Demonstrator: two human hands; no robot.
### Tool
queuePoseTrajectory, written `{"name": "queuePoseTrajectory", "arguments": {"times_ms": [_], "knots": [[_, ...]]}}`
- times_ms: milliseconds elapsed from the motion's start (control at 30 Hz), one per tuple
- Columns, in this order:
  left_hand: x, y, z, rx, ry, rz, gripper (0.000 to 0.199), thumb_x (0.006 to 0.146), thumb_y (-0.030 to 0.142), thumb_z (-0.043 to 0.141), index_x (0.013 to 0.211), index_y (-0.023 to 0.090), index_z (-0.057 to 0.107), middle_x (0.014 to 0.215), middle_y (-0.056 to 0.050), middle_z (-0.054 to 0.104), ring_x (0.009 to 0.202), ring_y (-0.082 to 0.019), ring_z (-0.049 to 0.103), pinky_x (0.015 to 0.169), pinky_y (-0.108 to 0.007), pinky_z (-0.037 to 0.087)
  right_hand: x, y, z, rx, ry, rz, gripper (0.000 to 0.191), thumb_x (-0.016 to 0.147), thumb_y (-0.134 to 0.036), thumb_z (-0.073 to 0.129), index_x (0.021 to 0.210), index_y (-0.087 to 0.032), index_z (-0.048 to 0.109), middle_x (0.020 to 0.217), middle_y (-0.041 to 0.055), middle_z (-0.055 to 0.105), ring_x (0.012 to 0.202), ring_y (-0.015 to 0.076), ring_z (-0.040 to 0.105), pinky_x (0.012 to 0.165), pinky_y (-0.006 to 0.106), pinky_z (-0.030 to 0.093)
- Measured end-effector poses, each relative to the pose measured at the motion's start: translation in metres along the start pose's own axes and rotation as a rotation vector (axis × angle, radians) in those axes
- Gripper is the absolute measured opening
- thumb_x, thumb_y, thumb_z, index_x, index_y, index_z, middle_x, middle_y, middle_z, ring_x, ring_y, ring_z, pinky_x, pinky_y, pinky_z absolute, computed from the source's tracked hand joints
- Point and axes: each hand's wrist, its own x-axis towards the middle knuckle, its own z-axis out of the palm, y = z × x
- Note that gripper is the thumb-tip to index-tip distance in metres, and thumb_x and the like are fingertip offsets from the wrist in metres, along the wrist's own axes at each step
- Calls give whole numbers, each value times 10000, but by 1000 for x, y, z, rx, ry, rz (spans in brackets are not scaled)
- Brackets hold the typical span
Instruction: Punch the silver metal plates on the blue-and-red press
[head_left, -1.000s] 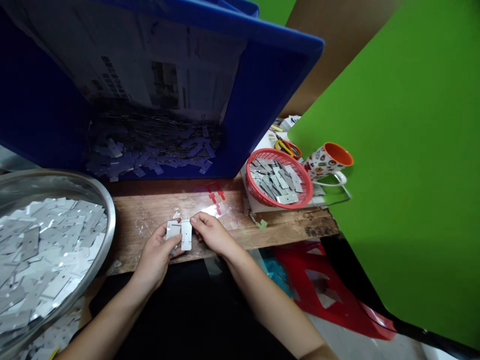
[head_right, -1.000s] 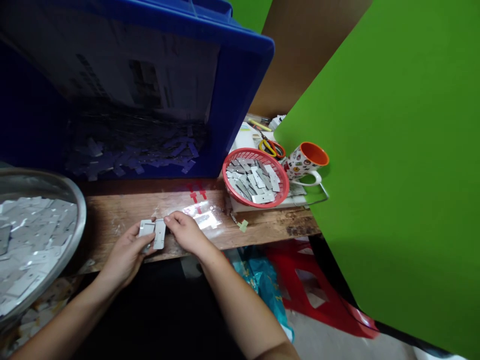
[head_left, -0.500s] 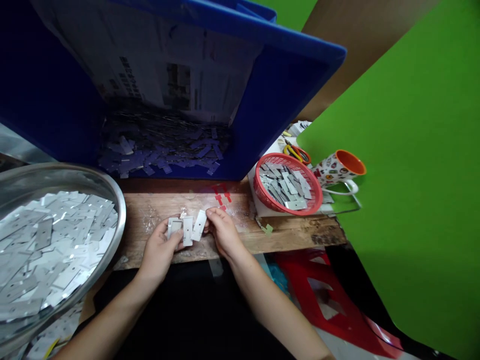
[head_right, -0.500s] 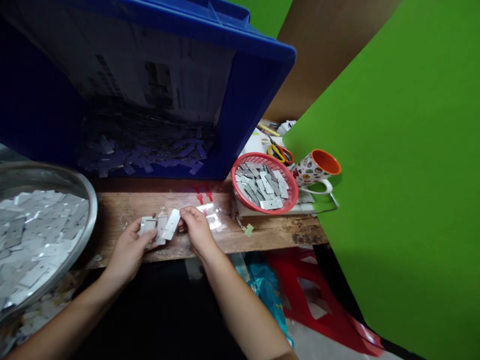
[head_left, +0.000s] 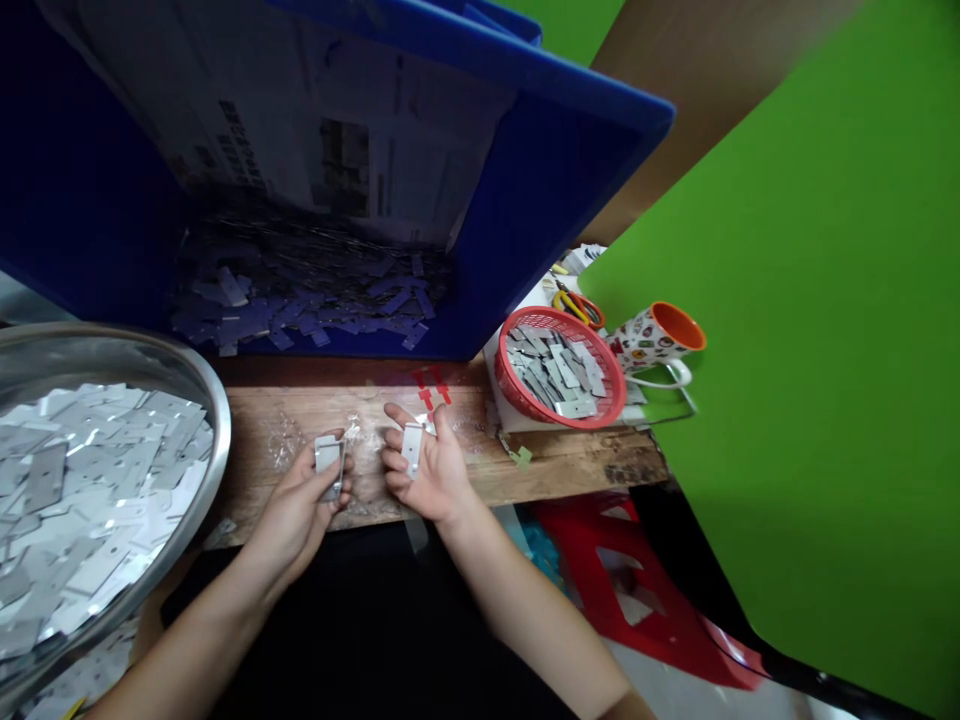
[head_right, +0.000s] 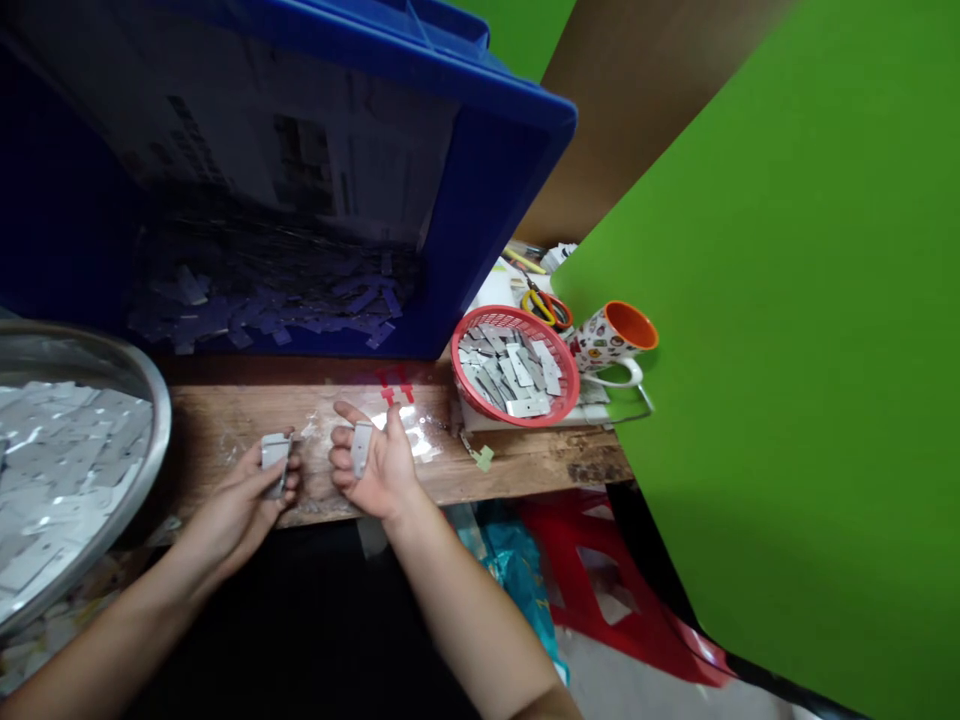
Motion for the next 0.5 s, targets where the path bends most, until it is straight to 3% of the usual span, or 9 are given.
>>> {"name": "queuePoseTrajectory", "arguments": {"times_ms": [133, 200, 300, 400, 500], "knots": [[-3, 7, 0, -200, -133, -141, 388, 720, 97, 647, 1079, 230, 586, 755, 12, 542, 557, -54, 478, 474, -144, 396, -2, 0, 3, 20, -11, -48, 655, 780, -766, 326, 1090, -245, 574, 753, 1, 579, 589, 126, 468, 554, 242, 409], [-5, 9, 2, -237, -165, -184, 399, 736, 71, 618, 1100, 231, 584, 753, 11, 531, 547, -45, 464, 463, -136, 382, 0, 3, 4, -27, -14, -51, 581, 756, -715, 463, 1021, -219, 608, 706, -17, 553, 530, 95, 420, 507, 209, 362], [-6, 8, 4, -223, -196, -215, 330, 760, 78, 601, 1063, 208, 600, 751, 7, 538, 540, -39, 468, 458, -131, 387, 2, 12, 8, -281, 39, -98, 401, 678, -503, 697, 918, -187, 641, 613, -54, 516, 463, 59, 359, 450, 186, 279], [-6, 2, 4, -167, -191, -229, 284, 747, 67, 610, 1004, 187, 621, 758, 1, 579, 542, -40, 510, 479, -131, 429, 3, 21, 16, -488, 117, -187, 313, 610, -378, 762, 805, -174, 629, 598, -53, 556, 523, 74, 467, 519, 198, 361], [-4, -4, 5, -95, -116, -263, 304, 743, 77, 622, 1024, 195, 622, 872, -34, 660, 639, -94, 623, 561, -177, 515, 5, 25, 19, -457, 194, -196, 304, 584, -364, 758, 685, -180, 538, 593, -62, 564, 525, 79, 501, 537, 204, 398]]}}
